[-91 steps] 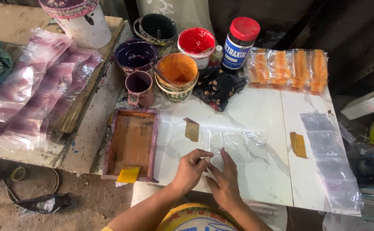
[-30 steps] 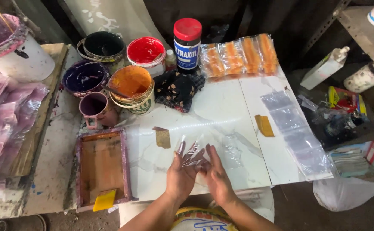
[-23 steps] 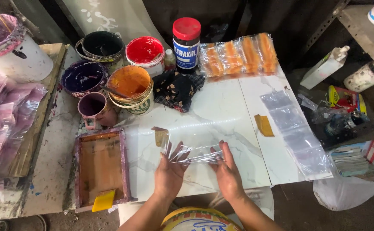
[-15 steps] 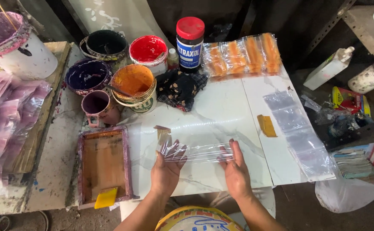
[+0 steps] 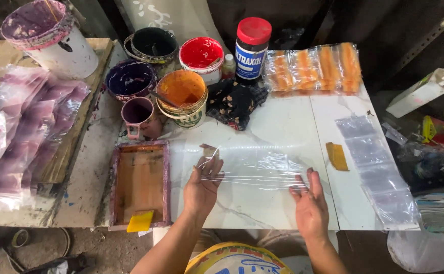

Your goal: The person uses a yellow sponge to spread a brown adhesive onto a rectangular wooden frame. They then wipe the work surface with a dark cloth and handle a clear plastic sheet.

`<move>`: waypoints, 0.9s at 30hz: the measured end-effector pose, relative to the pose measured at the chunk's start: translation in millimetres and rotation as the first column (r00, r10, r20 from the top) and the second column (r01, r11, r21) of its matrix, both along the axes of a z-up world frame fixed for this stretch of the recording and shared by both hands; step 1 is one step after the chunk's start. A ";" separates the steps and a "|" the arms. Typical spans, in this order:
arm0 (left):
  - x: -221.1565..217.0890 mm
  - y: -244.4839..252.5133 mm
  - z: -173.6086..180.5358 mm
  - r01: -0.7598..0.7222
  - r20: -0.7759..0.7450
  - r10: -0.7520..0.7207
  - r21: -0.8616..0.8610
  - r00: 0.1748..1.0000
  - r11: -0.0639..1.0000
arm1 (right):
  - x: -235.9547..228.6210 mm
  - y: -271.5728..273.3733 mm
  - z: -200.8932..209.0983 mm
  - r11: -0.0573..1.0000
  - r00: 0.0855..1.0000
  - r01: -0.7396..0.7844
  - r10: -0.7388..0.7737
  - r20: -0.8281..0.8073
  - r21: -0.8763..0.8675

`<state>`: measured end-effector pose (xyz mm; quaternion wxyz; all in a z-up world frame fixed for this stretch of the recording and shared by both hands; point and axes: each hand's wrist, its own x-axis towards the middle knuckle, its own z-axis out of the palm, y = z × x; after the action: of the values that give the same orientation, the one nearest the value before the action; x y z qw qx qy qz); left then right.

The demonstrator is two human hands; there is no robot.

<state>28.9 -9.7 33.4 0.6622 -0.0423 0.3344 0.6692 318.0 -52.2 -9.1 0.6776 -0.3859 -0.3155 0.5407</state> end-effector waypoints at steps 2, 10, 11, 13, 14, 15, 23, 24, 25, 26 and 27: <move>-7.2 6.3 -13.4 -0.003 -0.012 0.003 -0.014 1.000 1.000 | -1.4 0.9 17.9 1.000 1.000 0.027 -0.027 0.003 -0.011; 1.4 -17.9 -13.1 -0.017 -0.347 0.011 -0.014 0.938 1.000 | 6.1 9.5 19.0 0.990 0.989 0.133 -0.130 0.072 -0.045; 11.3 -28.0 -22.6 0.164 -0.482 -0.135 0.019 0.866 0.986 | -2.3 9.1 25.7 0.989 0.986 0.140 -0.134 0.098 -0.052; 35.6 -40.1 -26.9 0.346 -0.609 -0.260 0.025 0.750 0.938 | -24.1 7.6 47.7 0.987 0.982 0.150 -0.142 0.124 -0.059; 50.9 -45.0 -22.0 0.598 -0.511 -0.532 -0.044 0.675 0.801 | -36.4 4.5 62.8 0.983 0.977 0.139 -0.117 0.180 -0.115; 65.8 -50.0 -17.3 0.803 -0.392 -0.758 -0.076 0.521 0.591 | -49.2 1.4 77.8 0.976 0.968 0.132 -0.090 0.233 -0.172; 127.7 -41.8 -5.3 0.738 -0.084 -0.743 0.232 0.664 0.633 | -68.8 -26.5 83.9 1.000 0.965 0.000 0.001 0.263 -0.005; 131.4 -42.4 -13.3 0.653 -0.052 -0.671 0.296 0.740 0.697 | -65.5 -28.2 85.3 1.000 0.961 -0.014 0.005 0.276 0.028; 128.8 -47.0 -22.0 0.650 -0.045 -0.670 0.299 0.741 0.699 | -59.2 -26.1 84.1 1.000 0.959 -0.015 0.007 0.283 0.026; 124.8 -52.6 -31.1 0.617 -0.118 -0.611 0.270 0.783 0.739 | -54.2 -25.4 82.2 1.000 0.952 0.014 -0.007 0.305 -0.020; 121.6 -58.2 -40.0 0.579 -0.192 -0.547 0.246 0.815 0.777 | -48.3 -24.6 80.4 0.997 0.945 0.044 -0.020 0.327 -0.066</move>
<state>150.6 -67.9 -6.7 0.8113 0.1949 0.2645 0.4836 269.7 -76.9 71.3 0.6105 -0.4991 -0.3970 0.4696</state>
